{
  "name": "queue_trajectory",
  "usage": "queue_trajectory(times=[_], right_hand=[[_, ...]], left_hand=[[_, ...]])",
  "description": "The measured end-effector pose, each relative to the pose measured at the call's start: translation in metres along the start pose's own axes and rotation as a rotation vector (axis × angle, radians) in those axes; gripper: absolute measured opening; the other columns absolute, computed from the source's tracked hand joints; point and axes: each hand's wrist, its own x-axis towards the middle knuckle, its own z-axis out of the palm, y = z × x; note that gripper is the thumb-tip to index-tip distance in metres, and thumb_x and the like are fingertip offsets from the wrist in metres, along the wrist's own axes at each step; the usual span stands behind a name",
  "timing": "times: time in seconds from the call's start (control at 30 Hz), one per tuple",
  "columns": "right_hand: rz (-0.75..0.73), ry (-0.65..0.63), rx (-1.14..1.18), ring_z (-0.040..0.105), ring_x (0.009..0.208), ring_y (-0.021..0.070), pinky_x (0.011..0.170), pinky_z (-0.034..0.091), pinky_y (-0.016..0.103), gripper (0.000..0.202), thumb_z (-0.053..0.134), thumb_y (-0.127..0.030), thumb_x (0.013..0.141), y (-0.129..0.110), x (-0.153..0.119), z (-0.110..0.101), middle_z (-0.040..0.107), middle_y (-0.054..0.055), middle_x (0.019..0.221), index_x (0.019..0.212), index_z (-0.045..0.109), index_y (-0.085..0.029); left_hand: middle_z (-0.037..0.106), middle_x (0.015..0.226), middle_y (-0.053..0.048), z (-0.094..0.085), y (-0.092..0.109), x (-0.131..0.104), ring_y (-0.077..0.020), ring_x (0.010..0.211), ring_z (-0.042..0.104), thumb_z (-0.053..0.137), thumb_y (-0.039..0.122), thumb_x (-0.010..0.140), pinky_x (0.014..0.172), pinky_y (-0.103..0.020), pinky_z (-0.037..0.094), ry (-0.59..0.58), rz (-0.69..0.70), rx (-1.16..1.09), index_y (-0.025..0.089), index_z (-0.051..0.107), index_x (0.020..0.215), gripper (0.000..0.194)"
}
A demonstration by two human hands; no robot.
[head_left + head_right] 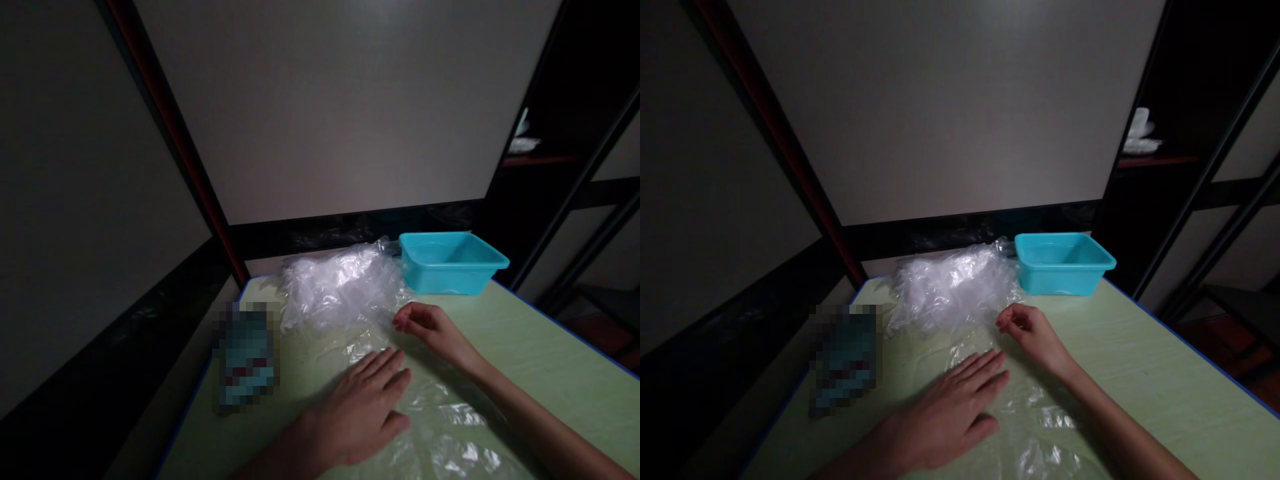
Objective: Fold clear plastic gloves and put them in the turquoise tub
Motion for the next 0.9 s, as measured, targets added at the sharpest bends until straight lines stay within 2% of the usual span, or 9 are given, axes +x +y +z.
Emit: queue_trajectory(times=[0.1,0.23,0.4,0.57,0.73,0.8,0.9], right_hand=[[0.006,0.021,-0.036,0.061,0.066,0.0181,0.063,0.048,0.030,0.022,0.054,-0.039,0.075,0.006,0.001,0.002,0.063,0.005,0.069,0.069,0.056,-0.017],[0.013,0.056,-0.126,0.058,0.061,0.0167,0.056,0.045,0.027,0.017,0.054,-0.033,0.071,0.014,0.004,-0.001,0.062,0.004,0.067,0.068,0.057,-0.017],[0.019,0.047,-0.230,0.056,0.060,0.0162,0.053,0.043,0.026,0.012,0.052,-0.028,0.070,0.019,0.006,-0.008,0.062,0.003,0.067,0.069,0.057,-0.017],[0.020,0.011,-0.312,0.052,0.054,0.0146,0.051,0.040,0.026,0.015,0.060,-0.027,0.065,0.024,0.004,-0.011,0.059,0.001,0.061,0.073,0.059,-0.016],[0.016,0.019,-0.385,0.049,0.053,0.0143,0.050,0.037,0.026,0.013,0.063,-0.025,0.063,0.028,0.001,-0.022,0.057,-0.001,0.059,0.072,0.060,-0.016],[0.005,0.041,-0.404,0.051,0.056,0.0158,0.053,0.039,0.027,0.013,0.062,-0.022,0.062,0.027,0.001,-0.026,0.059,0.001,0.062,0.073,0.060,-0.015],[-0.025,0.052,-0.397,0.054,0.061,0.0179,0.056,0.042,0.029,0.013,0.057,-0.023,0.068,0.020,0.002,-0.025,0.061,0.004,0.067,0.077,0.060,-0.014]], left_hand=[[0.023,0.147,-0.010,0.000,0.002,-0.002,-0.0266,0.135,0.016,0.055,0.031,0.085,0.109,-0.045,0.013,-0.174,0.040,0.279,0.018,0.036,0.135,0.056],[0.020,0.148,-0.011,0.002,0.008,-0.004,-0.0232,0.136,0.011,0.042,0.044,0.091,0.110,-0.042,0.012,-0.248,0.068,0.378,0.018,0.031,0.137,0.055],[0.018,0.149,-0.009,0.005,0.011,-0.005,-0.0212,0.137,0.009,0.043,0.045,0.090,0.110,-0.039,0.011,-0.261,0.087,0.412,0.019,0.030,0.137,0.056],[0.017,0.149,-0.009,0.006,0.012,-0.006,-0.0211,0.137,0.009,0.046,0.044,0.089,0.110,-0.038,0.011,-0.273,0.116,0.419,0.019,0.029,0.137,0.057],[0.011,0.150,-0.012,0.007,0.011,-0.006,-0.0234,0.137,0.004,0.045,0.052,0.085,0.110,-0.041,0.008,-0.246,0.057,0.409,0.015,0.024,0.139,0.069],[0.009,0.150,-0.011,0.008,0.011,-0.007,-0.0245,0.137,0.002,0.046,0.054,0.084,0.110,-0.043,0.008,-0.251,0.035,0.398,0.016,0.023,0.140,0.071],[0.009,0.151,-0.008,0.008,0.010,-0.008,-0.0259,0.137,0.001,0.047,0.055,0.084,0.110,-0.044,0.008,-0.260,0.024,0.387,0.020,0.023,0.140,0.071]])
